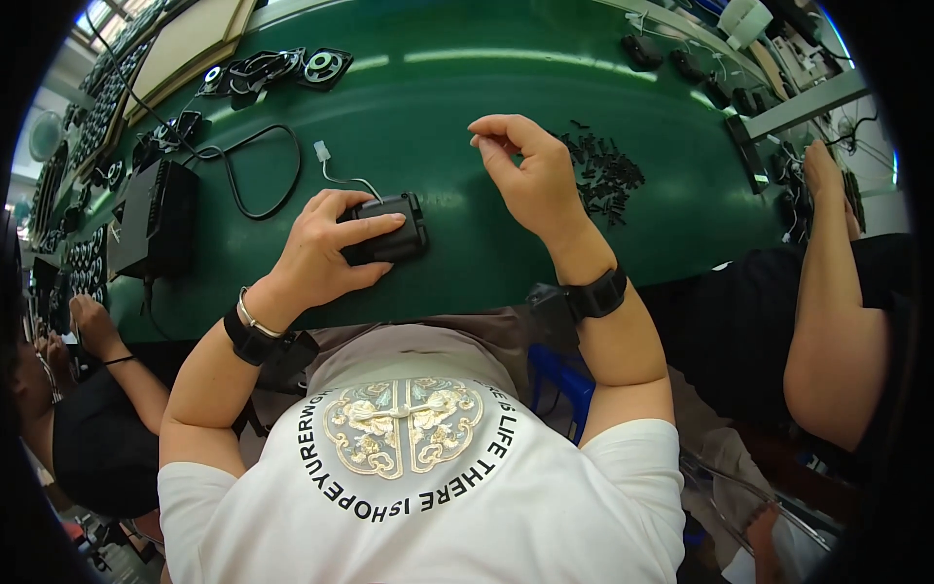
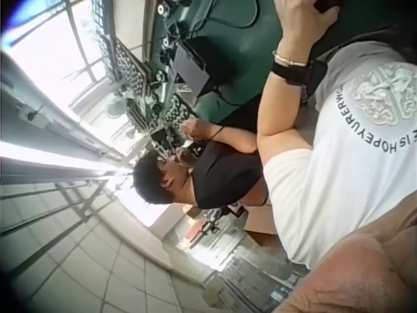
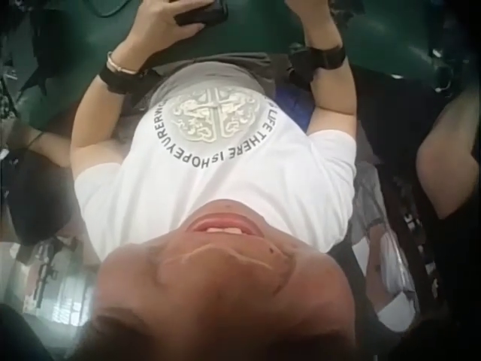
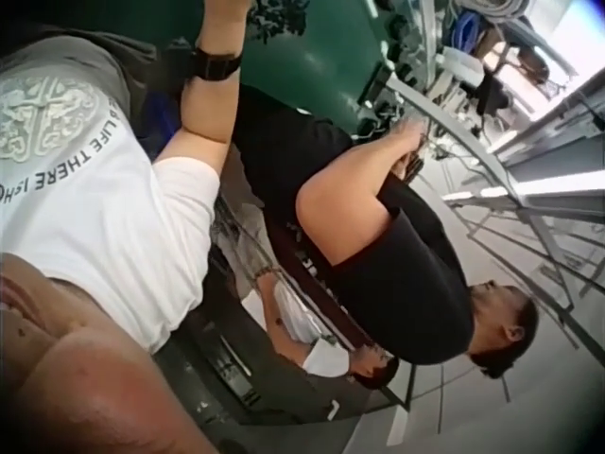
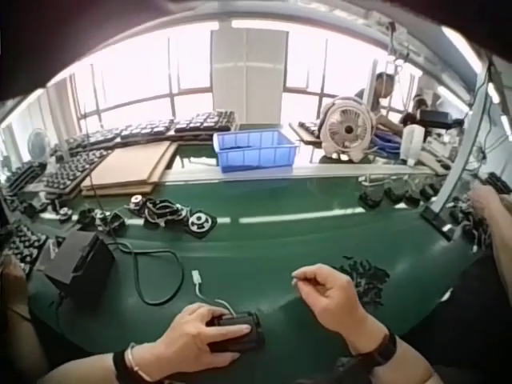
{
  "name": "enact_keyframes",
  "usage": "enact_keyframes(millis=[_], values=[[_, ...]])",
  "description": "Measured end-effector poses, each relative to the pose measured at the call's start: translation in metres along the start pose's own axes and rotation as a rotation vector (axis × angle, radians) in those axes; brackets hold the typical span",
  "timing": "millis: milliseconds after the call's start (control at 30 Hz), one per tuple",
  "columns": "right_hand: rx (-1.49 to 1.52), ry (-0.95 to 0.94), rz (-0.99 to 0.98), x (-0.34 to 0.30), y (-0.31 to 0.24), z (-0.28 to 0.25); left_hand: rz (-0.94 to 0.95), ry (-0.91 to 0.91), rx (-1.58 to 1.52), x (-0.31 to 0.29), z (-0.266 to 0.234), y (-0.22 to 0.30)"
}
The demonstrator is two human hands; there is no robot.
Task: The person picks up a black housing and a speaker, fits them together, and inserts screws from a pile on the table into the housing by hand. After repeating this process, they place the assembled unit onto the conveyor belt and reach for the next set of components.
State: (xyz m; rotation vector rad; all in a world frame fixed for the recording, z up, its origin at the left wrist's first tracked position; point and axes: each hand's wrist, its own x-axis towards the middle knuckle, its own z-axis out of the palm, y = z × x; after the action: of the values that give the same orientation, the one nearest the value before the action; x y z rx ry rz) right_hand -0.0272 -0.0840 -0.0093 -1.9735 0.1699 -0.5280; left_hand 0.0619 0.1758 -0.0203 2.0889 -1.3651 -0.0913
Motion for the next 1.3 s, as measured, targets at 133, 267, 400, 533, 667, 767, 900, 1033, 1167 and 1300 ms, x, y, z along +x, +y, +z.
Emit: enact_keyframes(millis=[133, 267, 400, 533, 667, 767, 900, 1033, 1167, 1300], values=[[-0.106, 0.005, -0.073, -0.004, -0.005, 0.024, 0.024, 0.013, -0.089, 0.039, -0.026, -0.021], [-0.054, -0.109, 0.021, -0.005, -0.008, 0.037, 0.142, 0.156, 0.033, 0.139, -0.033, -0.053], [-0.066, -0.267, 0.029, -0.001, -0.022, 0.046, 0.101, 0.135, 0.057, 0.221, -0.005, -0.107], [-0.036, -0.333, 0.079, 0.005, -0.044, 0.055, 0.087, 0.018, 0.027, 0.273, 0.019, -0.132], [-0.059, -0.341, 0.117, 0.009, -0.049, 0.052, 0.034, -0.022, 0.022, 0.296, 0.047, -0.145], [-0.081, -0.346, 0.12, 0.009, -0.05, 0.05, 0.027, -0.029, -0.001, 0.3, 0.054, -0.144], [-0.11, -0.349, 0.09, 0.009, -0.052, 0.051, 0.049, 0.047, 0.059, 0.289, 0.053, -0.14], [-0.128, -0.367, 0.102, 0.009, -0.055, 0.053, -0.046, 0.063, 0.141, 0.286, 0.039, -0.121], [-0.041, -0.372, 0.238, 0.004, -0.052, 0.05, -0.107, -0.04, 0.227, 0.298, 0.031, -0.094], [0.174, -0.316, 0.408, 0.01, -0.046, 0.045, -0.108, -0.123, 0.346, 0.293, 0.009, -0.077]])
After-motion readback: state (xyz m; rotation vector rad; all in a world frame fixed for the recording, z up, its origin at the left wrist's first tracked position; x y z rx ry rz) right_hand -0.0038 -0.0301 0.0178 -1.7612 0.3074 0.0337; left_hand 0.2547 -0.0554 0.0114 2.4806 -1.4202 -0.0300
